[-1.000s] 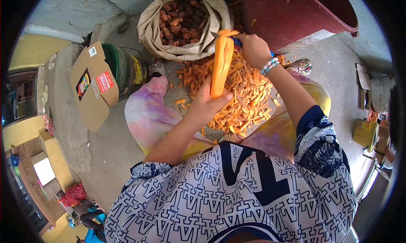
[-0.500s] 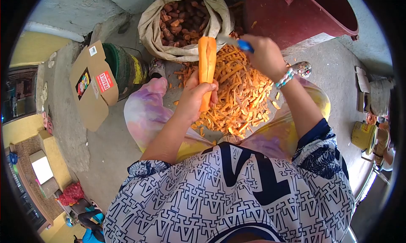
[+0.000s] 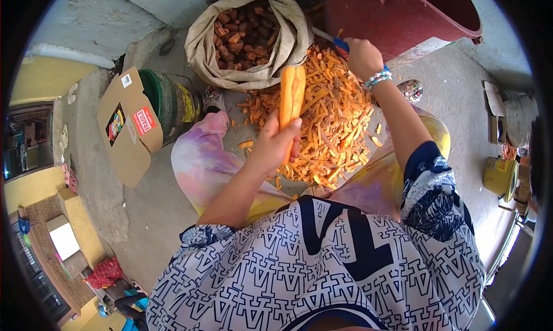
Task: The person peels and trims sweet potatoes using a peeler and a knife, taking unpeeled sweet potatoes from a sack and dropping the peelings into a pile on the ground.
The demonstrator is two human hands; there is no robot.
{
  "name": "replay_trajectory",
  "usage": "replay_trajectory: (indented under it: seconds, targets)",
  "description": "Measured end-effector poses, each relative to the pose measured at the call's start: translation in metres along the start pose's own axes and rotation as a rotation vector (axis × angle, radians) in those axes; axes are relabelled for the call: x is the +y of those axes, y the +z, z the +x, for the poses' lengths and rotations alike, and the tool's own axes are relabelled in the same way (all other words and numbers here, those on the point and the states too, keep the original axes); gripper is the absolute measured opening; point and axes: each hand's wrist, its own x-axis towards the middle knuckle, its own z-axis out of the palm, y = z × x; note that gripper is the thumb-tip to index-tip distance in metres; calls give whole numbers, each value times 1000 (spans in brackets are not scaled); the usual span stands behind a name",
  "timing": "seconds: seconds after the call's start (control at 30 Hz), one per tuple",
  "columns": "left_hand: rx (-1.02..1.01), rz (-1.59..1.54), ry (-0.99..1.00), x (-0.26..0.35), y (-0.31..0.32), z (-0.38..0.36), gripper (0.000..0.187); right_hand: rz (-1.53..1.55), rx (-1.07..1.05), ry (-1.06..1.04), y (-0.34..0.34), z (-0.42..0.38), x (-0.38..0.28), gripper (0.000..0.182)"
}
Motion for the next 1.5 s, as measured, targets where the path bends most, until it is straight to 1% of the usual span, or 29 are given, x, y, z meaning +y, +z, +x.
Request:
replay_trajectory:
  seconds: [0.03, 0.1, 0.13, 0.17, 0.2, 0.3, 0.43, 0.5, 0.57, 0.63, 0.7, 0.77, 0.83, 0.87, 0.9, 0.97, 1.0, 1.03, 1.1, 1.13, 1.17, 1.2, 1.23, 1.3, 1.33, 1.4, 1.43, 1.5]
  targets:
    - [5, -10, 4, -1, -3, 3, 25, -4, -2, -11, -1, 1, 2, 28]
    - [-20, -53, 20, 0, -15, 8, 25, 64, -92, -36, -37, -11, -21, 27]
    - [-21, -80, 16, 1, -16, 8, 24, 101, -202, -26, -46, -17, -35, 25]
    - [-20, -82, 18, 2, -16, 8, 24, 72, -209, -111, -50, -30, -45, 22]
    - [-6, -64, 8, 4, -15, 8, 23, 49, -171, -246, -46, -44, -51, 20]
    - [7, -46, 6, 4, -13, 9, 23, 122, -237, -350, -51, -68, -70, 19]
    - [11, -31, 1, 1, -12, 9, 22, 141, -276, -318, -53, -72, -78, 15]
    - [-8, -20, -4, 0, -10, 7, 23, 46, -225, -311, -40, -67, -75, 11]
    - [-34, -6, -12, -1, -7, 2, 23, -116, -305, -114, -14, -43, -55, 14]
    - [-119, 20, -13, -1, -1, -1, 18, -93, -205, -34, 10, -16, -17, 17]
    - [-95, 29, 5, 1, -4, 4, 20, -66, -176, -8, -3, -15, -12, 19]
    - [-9, -40, -50, 2, -15, 6, 27, -39, -157, -10, -18, -14, -15, 20]
    - [4, -59, -50, 6, -21, 6, 29, -24, -194, -37, -33, -20, -20, 22]
    - [-2, -101, -56, 8, -21, 6, 29, -10, -133, -15, -36, -20, -19, 18]
    - [-11, -141, -60, 9, -19, 6, 30, -13, -132, -14, -43, -20, -14, 18]
    - [-51, -113, -27, 8, -20, 6, 33, 389, 100, 74, -61, -15, -8, 18]
    - [-87, -82, 4, 7, -20, 6, 36, 652, 124, 152, -70, -16, -11, 28]
    - [-89, -84, 3, 4, -21, 7, 36, 649, 123, 154, -75, -20, -18, 28]
    - [-164, -193, 81, -3, -22, 10, 42, 1169, 85, 167, -83, -28, -39, 39]
    - [-166, -191, 80, -1, -20, 10, 42, 1286, 89, 88, -77, -33, -50, 42]
    - [-185, -280, 61, 2, -18, 10, 44, 1402, 94, 7, -70, -38, -59, 44]
    - [-204, -368, 42, 3, -17, 10, 45, 1498, -20, 21, -72, -44, -67, 44]
    - [-205, -365, 39, 3, -16, 10, 45, 1505, -82, 16, -70, -48, -70, 42]
    - [-247, -504, 8, 3, -15, 10, 50, 1486, -229, 105, -70, -55, -75, 40]
    - [-246, -504, 8, 2, -16, 11, 50, 1487, -229, 104, -71, -59, -77, 40]
    - [-241, -386, 14, 0, -19, 12, 55, 1474, -280, 140, -68, -65, -81, 38]
    - [-240, -387, 12, -1, -18, 11, 55, 1474, -281, 141, -61, -64, -81, 38]
    - [-250, -325, 36, -2, -13, 7, 58, 1431, -104, 48, -44, -57, -78, 42]
